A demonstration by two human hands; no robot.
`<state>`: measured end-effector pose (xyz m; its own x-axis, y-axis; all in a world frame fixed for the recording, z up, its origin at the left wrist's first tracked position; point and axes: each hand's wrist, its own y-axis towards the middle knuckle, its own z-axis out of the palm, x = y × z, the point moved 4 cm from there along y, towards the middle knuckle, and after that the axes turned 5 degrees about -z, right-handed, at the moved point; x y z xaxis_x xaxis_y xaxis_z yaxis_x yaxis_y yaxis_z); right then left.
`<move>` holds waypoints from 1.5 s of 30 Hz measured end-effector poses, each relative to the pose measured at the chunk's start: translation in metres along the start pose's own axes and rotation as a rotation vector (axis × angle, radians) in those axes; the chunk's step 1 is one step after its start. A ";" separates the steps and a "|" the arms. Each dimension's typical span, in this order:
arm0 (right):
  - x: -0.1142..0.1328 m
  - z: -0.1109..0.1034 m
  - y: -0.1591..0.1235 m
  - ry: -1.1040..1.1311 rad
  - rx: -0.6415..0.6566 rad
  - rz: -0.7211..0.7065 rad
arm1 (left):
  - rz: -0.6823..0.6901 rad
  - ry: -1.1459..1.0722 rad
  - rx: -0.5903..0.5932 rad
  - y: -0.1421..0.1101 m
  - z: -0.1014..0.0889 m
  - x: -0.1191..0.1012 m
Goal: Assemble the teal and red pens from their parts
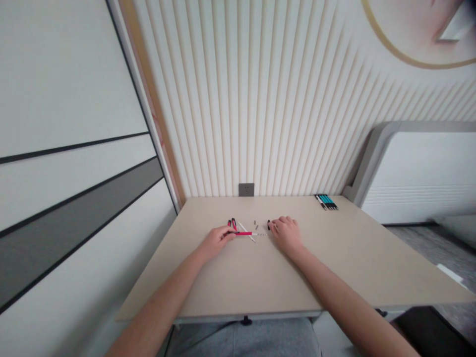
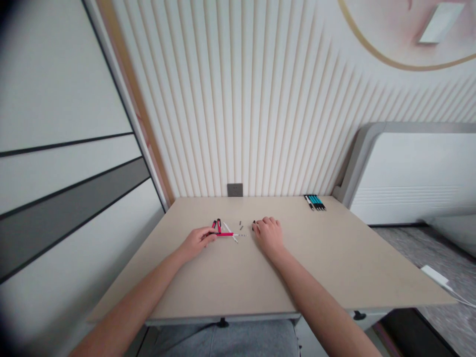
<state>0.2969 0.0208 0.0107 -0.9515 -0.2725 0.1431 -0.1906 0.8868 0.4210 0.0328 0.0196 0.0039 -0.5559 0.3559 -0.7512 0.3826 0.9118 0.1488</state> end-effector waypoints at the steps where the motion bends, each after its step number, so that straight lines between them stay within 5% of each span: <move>1: 0.003 0.002 0.001 -0.043 0.027 -0.004 | 0.004 0.004 -0.004 0.000 0.000 0.000; 16: 0.009 0.016 0.002 -0.032 0.082 0.045 | 0.053 0.042 -0.090 -0.001 -0.008 -0.005; 26: -0.013 0.000 -0.008 0.562 -0.018 -0.147 | -0.013 0.032 -0.148 -0.001 -0.016 -0.003; 34: -0.004 -0.010 -0.010 0.591 -0.109 -0.234 | -0.026 0.021 -0.124 -0.002 -0.015 -0.001; 45: 0.003 -0.014 -0.012 0.564 -0.043 -0.237 | 0.035 0.045 -0.120 -0.002 -0.013 -0.006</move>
<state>0.2997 0.0046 0.0183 -0.6072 -0.6266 0.4885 -0.3603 0.7652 0.5336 0.0254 0.0186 0.0164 -0.5776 0.3941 -0.7149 0.3127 0.9158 0.2522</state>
